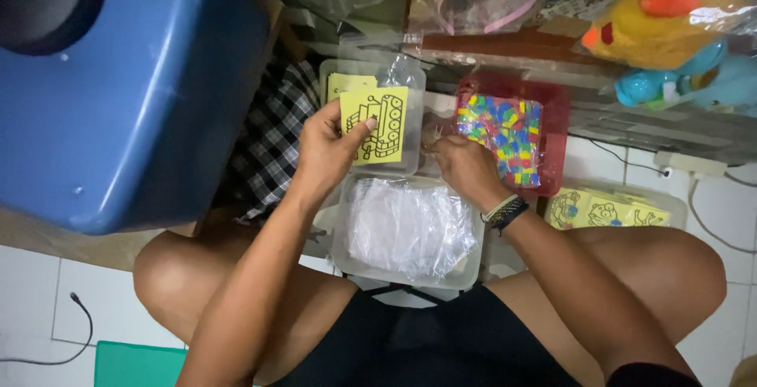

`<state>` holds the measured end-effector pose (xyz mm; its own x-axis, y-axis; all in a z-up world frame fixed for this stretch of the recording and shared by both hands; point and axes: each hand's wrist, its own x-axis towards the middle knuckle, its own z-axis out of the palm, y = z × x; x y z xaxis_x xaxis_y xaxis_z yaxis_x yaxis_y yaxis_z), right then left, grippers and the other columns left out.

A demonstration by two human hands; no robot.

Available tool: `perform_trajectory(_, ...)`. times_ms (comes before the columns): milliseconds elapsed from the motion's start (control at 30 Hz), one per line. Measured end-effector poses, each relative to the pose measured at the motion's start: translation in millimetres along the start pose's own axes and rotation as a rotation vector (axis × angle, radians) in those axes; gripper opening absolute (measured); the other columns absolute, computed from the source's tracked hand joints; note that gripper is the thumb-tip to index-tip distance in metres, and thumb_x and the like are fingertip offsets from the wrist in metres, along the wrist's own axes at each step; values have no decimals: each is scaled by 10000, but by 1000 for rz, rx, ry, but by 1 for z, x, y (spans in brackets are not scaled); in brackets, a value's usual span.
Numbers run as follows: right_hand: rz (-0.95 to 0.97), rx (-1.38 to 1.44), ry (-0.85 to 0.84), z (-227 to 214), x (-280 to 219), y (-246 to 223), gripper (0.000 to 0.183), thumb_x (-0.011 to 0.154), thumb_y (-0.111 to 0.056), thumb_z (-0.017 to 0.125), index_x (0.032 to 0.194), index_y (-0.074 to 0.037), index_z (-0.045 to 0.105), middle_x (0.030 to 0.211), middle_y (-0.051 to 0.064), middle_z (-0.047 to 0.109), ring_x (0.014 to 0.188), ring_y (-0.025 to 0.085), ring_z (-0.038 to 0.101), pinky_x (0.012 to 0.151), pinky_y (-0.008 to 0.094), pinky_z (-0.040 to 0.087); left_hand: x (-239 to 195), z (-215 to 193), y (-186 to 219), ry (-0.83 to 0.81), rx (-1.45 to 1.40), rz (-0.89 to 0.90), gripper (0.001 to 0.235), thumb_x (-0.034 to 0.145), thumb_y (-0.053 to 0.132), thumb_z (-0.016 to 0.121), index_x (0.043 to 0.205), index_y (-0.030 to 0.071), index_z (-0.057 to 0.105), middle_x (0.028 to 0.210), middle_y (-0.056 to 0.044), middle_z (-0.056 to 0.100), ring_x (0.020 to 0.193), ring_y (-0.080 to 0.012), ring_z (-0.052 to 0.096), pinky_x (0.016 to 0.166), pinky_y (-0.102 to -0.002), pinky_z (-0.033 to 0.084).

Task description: The person sits on the floor and packs small yellow cards with cartoon drawings into clear plastic bags. They pick up a card, place it inside a bag, and then set the packaged item aside into a container.

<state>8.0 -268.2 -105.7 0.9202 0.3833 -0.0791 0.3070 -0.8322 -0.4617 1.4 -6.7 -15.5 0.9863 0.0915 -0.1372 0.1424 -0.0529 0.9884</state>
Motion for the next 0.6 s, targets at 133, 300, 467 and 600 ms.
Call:
perform_trajectory(133, -33, 45, 74, 0, -1, 4, 46, 918, -182, 694, 885, -170, 723, 887, 66, 736, 882, 353, 731, 727, 461, 609, 3, 1, -13, -29, -8, -1, 132, 889, 69, 786, 952, 10, 686, 655, -126, 688, 563, -128, 633, 472, -242, 526)
perform_trajectory(300, -44, 146, 81, -7, 1, 4, 41, 899, -102, 705, 886, -133, 727, 849, 93, 732, 869, 364, 731, 738, 452, 598, 5, 1, -15, -29, -25, -3, 138, 895, 72, 784, 971, -1, 695, 680, -149, 716, 574, -140, 655, 479, -252, 540)
perform_trajectory(467, -102, 165, 136, -6, 2, 11, 88, 951, -75, 652, 973, -124, 722, 868, 102, 717, 887, 368, 724, 759, 439, 587, 5, 2, -18, -24, -48, 3, 152, 887, 64, 787, 978, -9, 689, 676, -155, 709, 570, -145, 662, 466, -254, 545)
perform_trajectory(600, -89, 100, 173, 0, 7, 5, 40, 933, -162, 706, 918, -126, 696, 834, 108, 699, 842, 371, 715, 718, 450, 578, 0, 6, 4, -17, -29, 12, 115, 885, 60, 785, 908, 8, 686, 585, -110, 660, 468, -108, 599, 417, -222, 482)
